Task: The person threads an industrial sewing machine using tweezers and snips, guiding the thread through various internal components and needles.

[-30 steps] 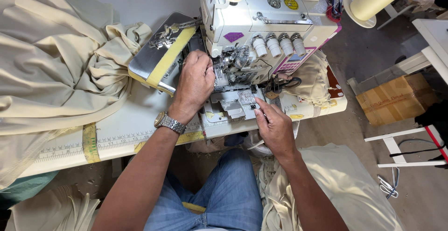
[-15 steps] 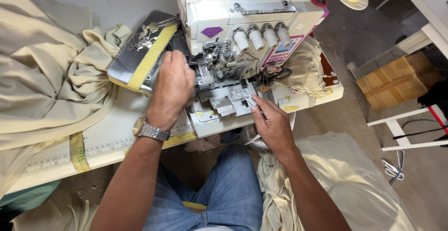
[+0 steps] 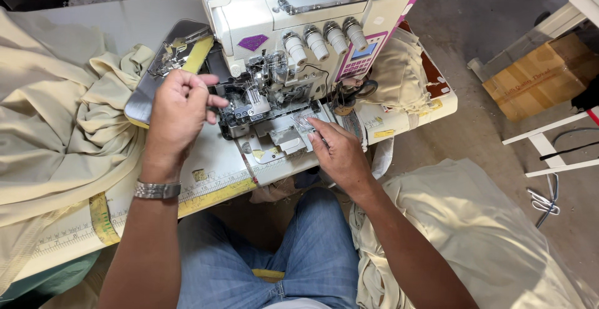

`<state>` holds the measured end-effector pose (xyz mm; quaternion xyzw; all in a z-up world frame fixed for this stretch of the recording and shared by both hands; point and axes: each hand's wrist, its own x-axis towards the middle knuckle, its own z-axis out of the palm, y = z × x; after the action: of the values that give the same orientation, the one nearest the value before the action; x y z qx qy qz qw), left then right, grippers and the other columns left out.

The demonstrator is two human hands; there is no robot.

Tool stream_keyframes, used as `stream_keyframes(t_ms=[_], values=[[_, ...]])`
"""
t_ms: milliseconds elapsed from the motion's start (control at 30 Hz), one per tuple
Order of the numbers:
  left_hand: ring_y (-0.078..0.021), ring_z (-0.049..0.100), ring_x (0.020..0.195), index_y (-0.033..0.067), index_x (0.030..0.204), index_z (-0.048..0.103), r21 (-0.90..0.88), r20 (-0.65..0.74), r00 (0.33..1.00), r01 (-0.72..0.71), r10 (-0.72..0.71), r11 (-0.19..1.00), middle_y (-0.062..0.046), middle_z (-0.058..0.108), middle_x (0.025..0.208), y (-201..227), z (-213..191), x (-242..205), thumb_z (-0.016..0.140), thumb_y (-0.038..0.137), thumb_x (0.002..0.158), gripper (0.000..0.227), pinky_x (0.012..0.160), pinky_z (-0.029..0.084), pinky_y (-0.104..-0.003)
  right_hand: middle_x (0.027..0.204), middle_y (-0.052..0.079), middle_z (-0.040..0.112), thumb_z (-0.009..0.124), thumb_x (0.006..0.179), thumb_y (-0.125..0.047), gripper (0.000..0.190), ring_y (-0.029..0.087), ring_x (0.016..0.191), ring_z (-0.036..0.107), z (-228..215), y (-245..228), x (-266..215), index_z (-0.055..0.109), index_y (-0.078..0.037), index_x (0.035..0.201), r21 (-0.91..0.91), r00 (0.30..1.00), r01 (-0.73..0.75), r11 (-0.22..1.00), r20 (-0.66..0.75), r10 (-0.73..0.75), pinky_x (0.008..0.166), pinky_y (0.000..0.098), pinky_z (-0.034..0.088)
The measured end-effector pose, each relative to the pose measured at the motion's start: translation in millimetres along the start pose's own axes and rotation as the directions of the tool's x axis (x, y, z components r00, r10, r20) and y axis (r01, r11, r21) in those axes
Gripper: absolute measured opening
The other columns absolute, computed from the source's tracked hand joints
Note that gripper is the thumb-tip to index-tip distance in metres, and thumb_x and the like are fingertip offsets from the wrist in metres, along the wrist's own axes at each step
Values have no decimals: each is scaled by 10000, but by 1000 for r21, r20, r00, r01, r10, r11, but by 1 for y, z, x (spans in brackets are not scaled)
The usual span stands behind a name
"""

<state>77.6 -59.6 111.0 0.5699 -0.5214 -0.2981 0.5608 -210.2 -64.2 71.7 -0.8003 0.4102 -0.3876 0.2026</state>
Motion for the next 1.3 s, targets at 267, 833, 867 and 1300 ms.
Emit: stream_keyframes(t_ms=[267, 833, 867, 1300], values=[[-124, 682, 683, 74, 1054, 414, -246, -70, 997, 18, -36, 969, -64, 585, 765, 11, -7, 0, 445, 43, 1049, 44, 604, 632, -231, 925, 212, 719, 617, 1018, -152, 314, 370, 886, 733, -12, 6, -8, 700, -46, 1302, 11, 998, -55, 998, 7, 55, 741, 459, 585], [-326, 572, 1074, 158, 935, 756, 579, 24, 953, -260, 302, 773, -74, 556, 1076, -52, 47, 16, 778, 200, 921, 50, 917, 473, -480, 935, 207, 719, 619, 1012, -129, 307, 362, 887, 737, -18, 5, -16, 701, -45, 1295, 20, 999, -51, 998, 2, 51, 743, 443, 592], [-347, 579, 1059, 90, 916, 712, 669, 77, 944, -287, 320, 685, -112, 566, 1070, -47, 44, 13, 710, 161, 952, 79, 871, 479, -486, 930, 212, 717, 611, 1014, -127, 307, 363, 877, 737, -20, 5, -16, 698, -35, 1294, 25, 999, -53, 998, 4, 53, 739, 441, 592], [-347, 560, 1252, 34, 1171, 695, 937, 329, 922, -346, 203, 52, -198, 641, 1264, -15, -45, 31, 507, 197, 1094, 261, 1014, 411, -493, 1206, 143, 738, 577, 1031, -207, 366, 268, 1092, 711, -9, 20, -18, 647, -9, 1331, -107, 999, -18, 994, 25, 20, 948, 376, 558]])
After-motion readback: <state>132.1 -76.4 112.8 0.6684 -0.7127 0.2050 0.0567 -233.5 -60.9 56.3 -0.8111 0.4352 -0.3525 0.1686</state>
